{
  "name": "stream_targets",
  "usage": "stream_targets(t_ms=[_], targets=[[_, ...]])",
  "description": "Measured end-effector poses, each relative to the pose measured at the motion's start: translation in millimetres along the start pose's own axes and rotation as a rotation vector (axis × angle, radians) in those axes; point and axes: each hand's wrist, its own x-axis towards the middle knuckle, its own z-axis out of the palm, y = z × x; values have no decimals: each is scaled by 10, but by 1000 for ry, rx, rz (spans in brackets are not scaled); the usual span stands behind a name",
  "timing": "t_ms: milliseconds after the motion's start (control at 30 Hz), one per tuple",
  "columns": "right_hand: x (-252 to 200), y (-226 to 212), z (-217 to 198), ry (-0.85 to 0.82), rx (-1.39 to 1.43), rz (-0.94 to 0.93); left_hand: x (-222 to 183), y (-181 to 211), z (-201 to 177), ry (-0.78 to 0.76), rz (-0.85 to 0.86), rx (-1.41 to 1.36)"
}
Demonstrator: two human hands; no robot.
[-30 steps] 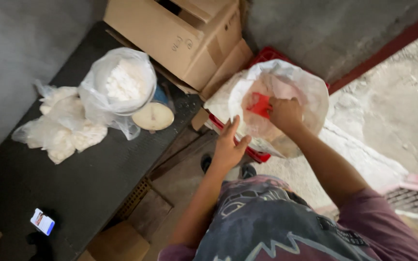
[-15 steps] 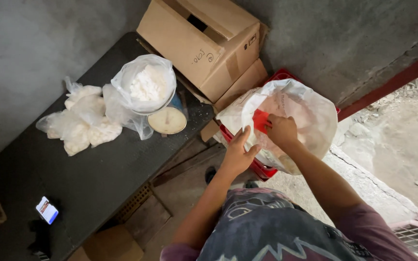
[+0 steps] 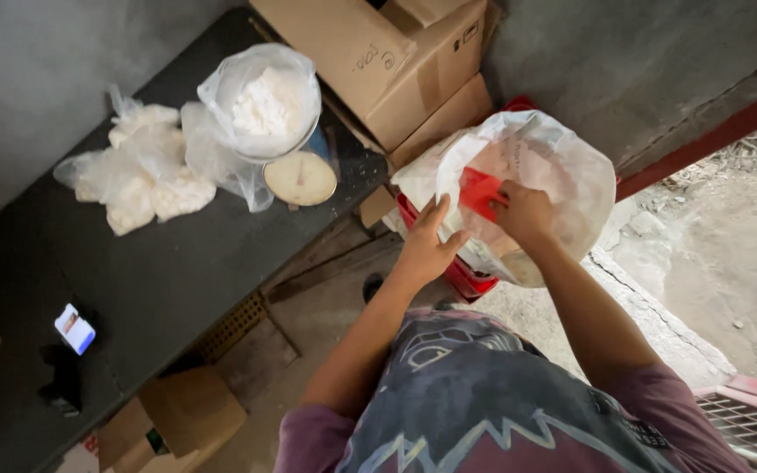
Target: Scoop and weigh flour from a large sack into smaller plastic bags using a scale.
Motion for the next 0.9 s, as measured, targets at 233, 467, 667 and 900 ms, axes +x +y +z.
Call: stream_targets(t_ms=[233,467,667,900], targets=[[-324,24,-496,92,158,73,-1,6,-40,-18,-44,-51],[-741,154,-912,118,266,151,67,-84,-32,86,75,-56],[-926,200,-1311,158,333,90,156,157,-213,158,75,-171],[-845,-216,-1716,218,512,70,199,390,-613,259,229,-111]])
